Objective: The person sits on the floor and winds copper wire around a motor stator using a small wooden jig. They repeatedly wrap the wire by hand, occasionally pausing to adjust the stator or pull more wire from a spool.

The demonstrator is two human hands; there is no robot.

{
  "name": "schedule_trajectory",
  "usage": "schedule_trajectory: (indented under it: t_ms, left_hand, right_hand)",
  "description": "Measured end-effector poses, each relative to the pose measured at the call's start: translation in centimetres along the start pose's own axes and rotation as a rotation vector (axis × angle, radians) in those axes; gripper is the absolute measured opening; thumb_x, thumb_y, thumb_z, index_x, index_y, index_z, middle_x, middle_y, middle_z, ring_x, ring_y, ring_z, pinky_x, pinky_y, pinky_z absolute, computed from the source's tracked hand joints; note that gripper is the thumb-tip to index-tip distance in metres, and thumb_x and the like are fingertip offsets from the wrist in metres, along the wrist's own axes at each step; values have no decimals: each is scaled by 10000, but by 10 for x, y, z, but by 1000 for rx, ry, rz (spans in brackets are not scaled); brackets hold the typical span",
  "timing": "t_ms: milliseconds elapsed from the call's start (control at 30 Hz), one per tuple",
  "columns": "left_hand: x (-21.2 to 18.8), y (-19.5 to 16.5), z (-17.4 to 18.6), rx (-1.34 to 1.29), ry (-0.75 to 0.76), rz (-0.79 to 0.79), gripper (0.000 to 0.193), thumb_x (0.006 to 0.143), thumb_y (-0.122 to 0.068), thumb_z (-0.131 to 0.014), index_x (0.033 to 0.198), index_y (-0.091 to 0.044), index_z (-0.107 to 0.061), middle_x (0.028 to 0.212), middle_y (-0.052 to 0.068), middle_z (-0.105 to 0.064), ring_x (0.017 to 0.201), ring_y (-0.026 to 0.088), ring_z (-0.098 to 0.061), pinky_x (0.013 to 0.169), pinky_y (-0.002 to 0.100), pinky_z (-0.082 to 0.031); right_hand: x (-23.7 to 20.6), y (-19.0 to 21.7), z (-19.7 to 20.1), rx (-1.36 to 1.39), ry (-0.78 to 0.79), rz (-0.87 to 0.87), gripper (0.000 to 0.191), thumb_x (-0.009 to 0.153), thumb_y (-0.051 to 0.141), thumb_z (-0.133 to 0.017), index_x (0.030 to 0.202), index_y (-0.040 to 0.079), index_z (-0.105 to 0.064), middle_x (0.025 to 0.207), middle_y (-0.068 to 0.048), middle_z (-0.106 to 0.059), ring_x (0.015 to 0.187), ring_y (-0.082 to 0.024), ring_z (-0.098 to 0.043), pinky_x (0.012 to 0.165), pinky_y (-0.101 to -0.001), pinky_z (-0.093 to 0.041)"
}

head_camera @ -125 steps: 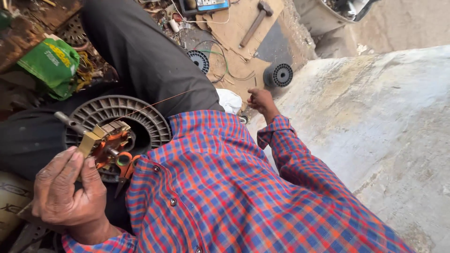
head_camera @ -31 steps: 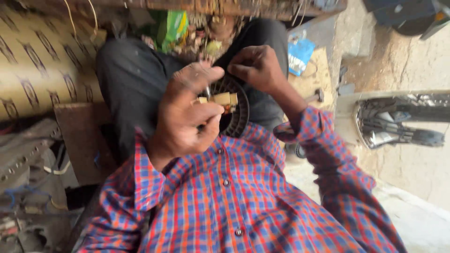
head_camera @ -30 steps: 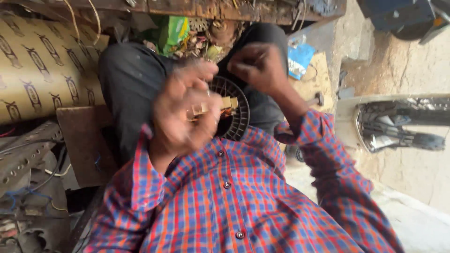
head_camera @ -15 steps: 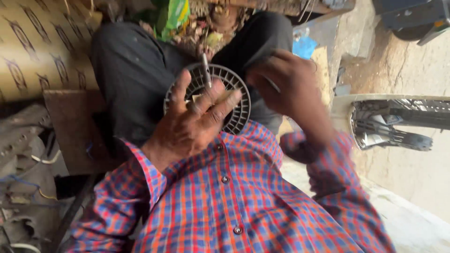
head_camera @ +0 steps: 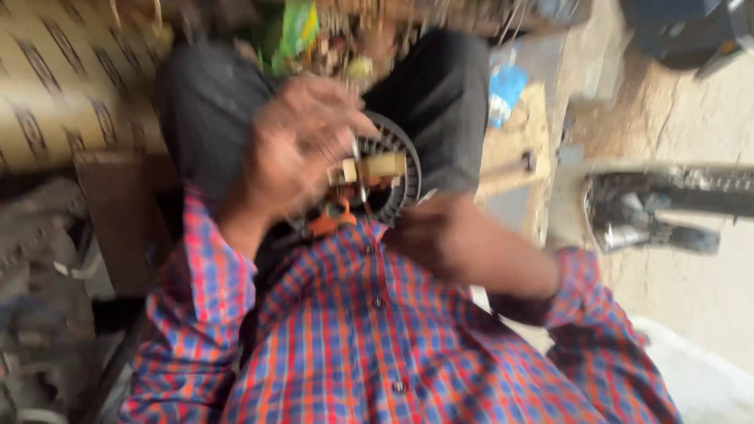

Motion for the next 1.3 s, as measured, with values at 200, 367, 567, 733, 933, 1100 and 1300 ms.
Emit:
schedule_trajectory:
  t_ms: [200,367,567,733,933,1100,1300]
  left_hand:
    - [-50,6,-47,304,-195,-516,204,884,-77,-704,1057,28,-730,1176,154,-634,1034,276,-687,914,463,-536]
    - [25,9,-32,173,-74,-38,256,897,-259,-869,937,-34,-753,944,141,-692,819,223,-675,753,365,-533]
    - [35,-21,8,13,285,-29,135,864,-179,-767,954,-79,-778,987,55,-736,962,178,-726,863,335,-577]
    - [-30,-39,-31,485,-121,-517,75,925,-98,-744,988,-75,-776,1391,100,-563,1335,294,-488,1055,531,-470]
    - [-11,-3,-39,6,-256,-375,47,934,-61,-705,898,-33,-692,1222,163,-683,1222,330,-646,1042,480,-535]
    - [50,7,-22,313,194,-69,291,840,-299,-902,843,-50,-751,882,131,-732,906,301,-706,837,420,-549]
    - [5,0,2,-155,66,-68,141,935,-210,-794,1028,-109,-764,1092,87,-722,1038,253,-695,903,365,-568]
  right_hand:
    - [29,-93,-28,232,-217,-99,108,864,78,-800,955,80,-742,884,-109,-700,817,-285,-672,718,-396,-544]
    - [32,-119,-55,-68,-368,-102,114,820,111,-822,907,124,-749,816,-87,-666,759,-269,-649,657,-421,-494]
    - [-9,-9,-28,-48,85,214,175,812,128,-815,976,93,-761,797,-69,-604,652,-214,-611,564,-391,-453]
    - [-14,-64,-11,-31,-117,-212,71,861,75,-809,931,89,-800,796,-117,-648,713,-291,-648,635,-396,-499]
    - [39,-164,-59,470,-374,-242,77,906,64,-778,968,55,-735,882,-107,-719,806,-289,-695,715,-372,-558]
    - [28,-87,-36,-285,-361,-14,99,852,116,-809,821,100,-716,719,-106,-623,644,-299,-611,549,-438,-442]
    - [9,6,13,171,75,250,114,731,80,-751,829,54,-698,775,-99,-650,694,-272,-661,594,-408,-530]
Point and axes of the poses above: each hand's wrist, its own x-axis towards the middle knuckle, its own z-axis out of the back of the hand, y = z × x, the point moved 1 cm from there along x, towards the middle knuckle
